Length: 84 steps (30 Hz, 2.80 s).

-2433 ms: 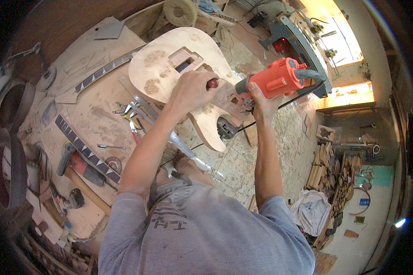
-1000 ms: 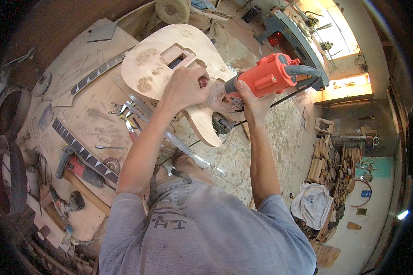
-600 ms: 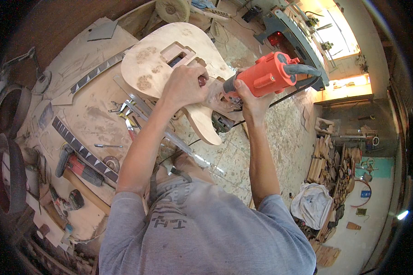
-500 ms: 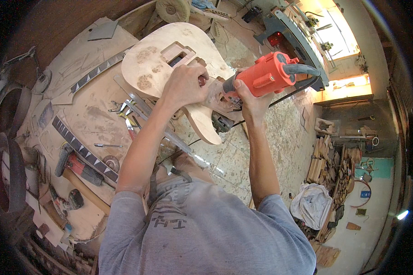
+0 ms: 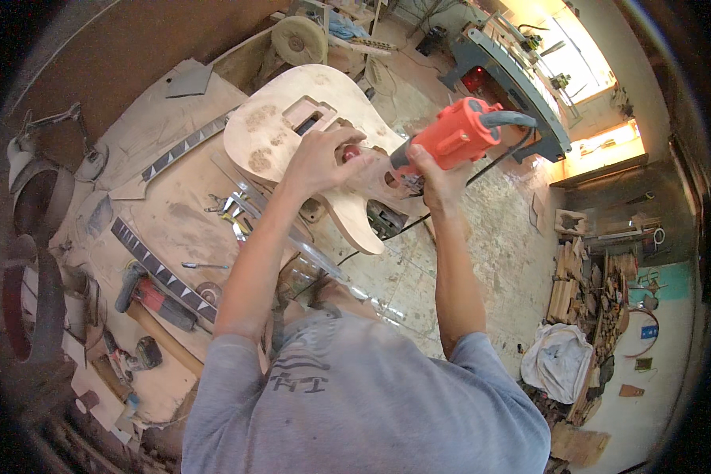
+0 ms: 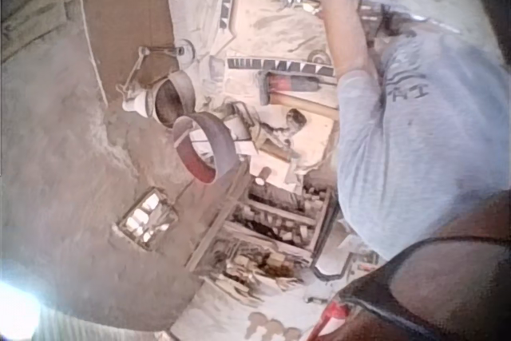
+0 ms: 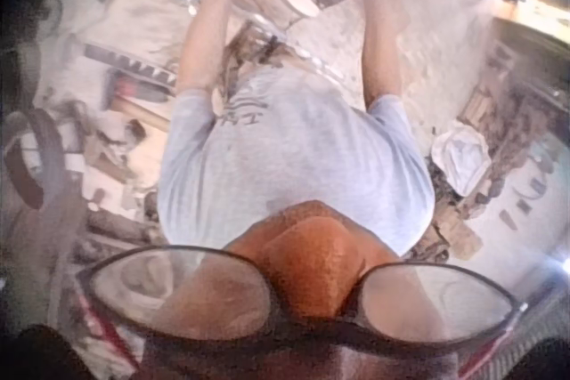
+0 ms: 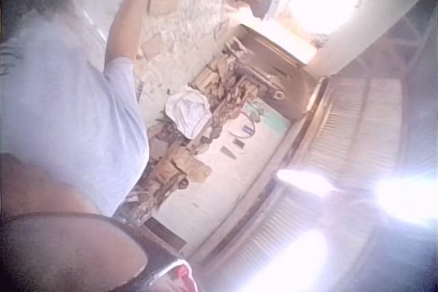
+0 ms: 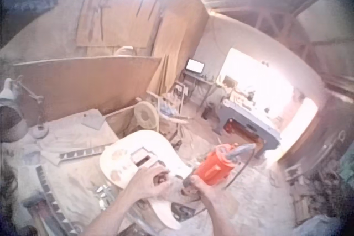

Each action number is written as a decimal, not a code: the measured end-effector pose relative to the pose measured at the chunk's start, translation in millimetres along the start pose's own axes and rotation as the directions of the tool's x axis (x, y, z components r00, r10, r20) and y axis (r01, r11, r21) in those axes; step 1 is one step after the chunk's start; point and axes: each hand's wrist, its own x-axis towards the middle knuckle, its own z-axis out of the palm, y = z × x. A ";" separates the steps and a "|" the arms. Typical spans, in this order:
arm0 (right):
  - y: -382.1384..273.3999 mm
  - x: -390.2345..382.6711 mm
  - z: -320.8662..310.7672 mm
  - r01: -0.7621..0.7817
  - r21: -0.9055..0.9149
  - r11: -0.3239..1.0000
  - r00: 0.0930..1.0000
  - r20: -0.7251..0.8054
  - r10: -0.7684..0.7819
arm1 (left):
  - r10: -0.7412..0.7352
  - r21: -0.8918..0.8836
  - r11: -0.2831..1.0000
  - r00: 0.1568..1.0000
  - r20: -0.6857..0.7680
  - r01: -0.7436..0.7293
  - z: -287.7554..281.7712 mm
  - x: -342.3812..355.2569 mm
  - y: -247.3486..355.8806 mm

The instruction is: The person holds a guitar neck against a wooden guitar body, puts the neck aside on a workbench, and then uses a power router to carve a cavity into the body while holding the instrument steady.

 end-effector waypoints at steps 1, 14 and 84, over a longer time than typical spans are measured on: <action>-3.1 1.6 -4.2 0.011 0.019 1.000 1.000 -0.025 -0.010 | 0.005 -0.068 0.998 1.000 -0.029 -0.007 1.9 0.8 -3.1; -76.4 13.2 -96.1 0.300 -0.031 0.954 0.880 -0.376 -0.289 | -0.110 0.166 0.979 0.993 -0.035 0.115 8.1 5.4 -2.4; 7.4 -0.8 14.2 -0.005 0.028 1.000 0.998 0.070 0.003 | -0.004 0.168 0.986 0.996 0.086 -0.011 -2.9 -0.5 -9.2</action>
